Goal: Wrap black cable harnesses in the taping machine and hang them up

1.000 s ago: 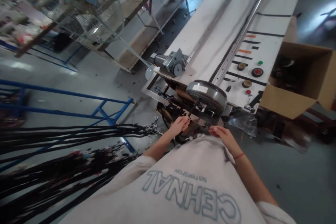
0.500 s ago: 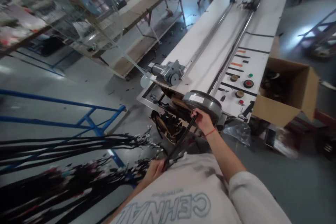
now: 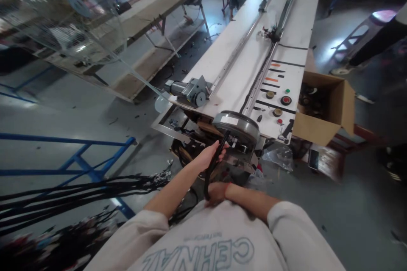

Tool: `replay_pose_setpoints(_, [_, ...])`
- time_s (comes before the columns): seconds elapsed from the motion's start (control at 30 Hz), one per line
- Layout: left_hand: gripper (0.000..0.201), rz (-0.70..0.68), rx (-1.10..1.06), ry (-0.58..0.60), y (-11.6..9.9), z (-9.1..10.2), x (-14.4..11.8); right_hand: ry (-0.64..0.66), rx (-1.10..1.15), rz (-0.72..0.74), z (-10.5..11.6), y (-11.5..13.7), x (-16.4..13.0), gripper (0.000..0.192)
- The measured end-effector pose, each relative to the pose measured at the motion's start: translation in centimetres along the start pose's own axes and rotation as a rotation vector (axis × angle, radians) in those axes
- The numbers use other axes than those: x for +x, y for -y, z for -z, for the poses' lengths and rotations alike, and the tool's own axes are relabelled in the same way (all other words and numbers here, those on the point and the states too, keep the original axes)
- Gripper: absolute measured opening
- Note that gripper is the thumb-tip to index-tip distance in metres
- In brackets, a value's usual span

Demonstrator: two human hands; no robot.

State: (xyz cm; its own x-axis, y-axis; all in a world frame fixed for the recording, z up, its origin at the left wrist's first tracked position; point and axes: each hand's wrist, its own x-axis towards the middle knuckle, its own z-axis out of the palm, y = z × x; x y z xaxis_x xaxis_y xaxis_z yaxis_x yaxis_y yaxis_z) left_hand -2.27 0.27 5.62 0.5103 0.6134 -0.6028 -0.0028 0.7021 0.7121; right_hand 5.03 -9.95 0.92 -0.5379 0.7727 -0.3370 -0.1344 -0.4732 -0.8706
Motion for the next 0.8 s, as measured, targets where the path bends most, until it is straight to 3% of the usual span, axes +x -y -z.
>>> replay_pose_setpoints(0.07, [0.065, -0.009, 0.136, -0.014, 1.0, 0.2, -2.7, 0.151, -0.073, 0.017, 2.4, 1.1, -0.1, 0.028])
replay_pose_setpoints(0.1, [0.069, -0.014, 0.202, -0.025, 2.0, 1.0, -4.7, 0.163, -0.048, 0.034, 3.9, 2.0, -0.2, 0.025])
replay_pose_setpoints(0.23, [0.077, 0.084, 0.43, 0.009, 5.8, 4.7, -12.0, -0.096, 0.309, 0.136, 8.5, 5.5, 0.0, 0.033])
replay_pose_setpoints(0.33, [0.078, 0.085, 0.563, 0.054, 6.7, 4.8, -13.3, -0.21, 0.445, 0.124, 7.5, 5.5, 0.7, 0.037])
replay_pose_setpoints(0.47, [0.066, -0.195, 0.549, -0.222, 6.7, 1.5, -10.7, -0.072, 0.363, -0.047, 3.8, 4.3, 0.8, 0.033])
replay_pose_setpoints(0.53, [0.059, -0.253, 0.586, -0.347, 7.0, 0.3, -10.3, -0.103, 0.442, -0.049, 3.6, 4.8, 0.9, 0.029])
replay_pose_setpoints(0.57, [0.058, -0.239, 0.606, -0.356, 7.2, 0.2, -10.7, -0.162, 0.534, -0.013, 4.1, 5.3, 1.0, 0.026])
replay_pose_setpoints(0.67, [0.065, -0.026, 0.573, -0.178, 8.0, 2.3, -13.8, -0.323, 0.827, 0.11, 5.8, 7.5, 1.5, 0.031])
replay_pose_setpoints(0.73, [0.073, 0.166, 0.507, -0.061, 8.4, 5.4, -16.2, -0.27, 0.877, 0.073, 5.7, 8.3, 1.4, 0.048])
replay_pose_setpoints(0.8, [0.077, 0.296, 0.479, -0.004, 8.5, 8.5, -17.4, -0.12, 0.806, -0.034, 4.1, 8.2, 0.7, 0.058])
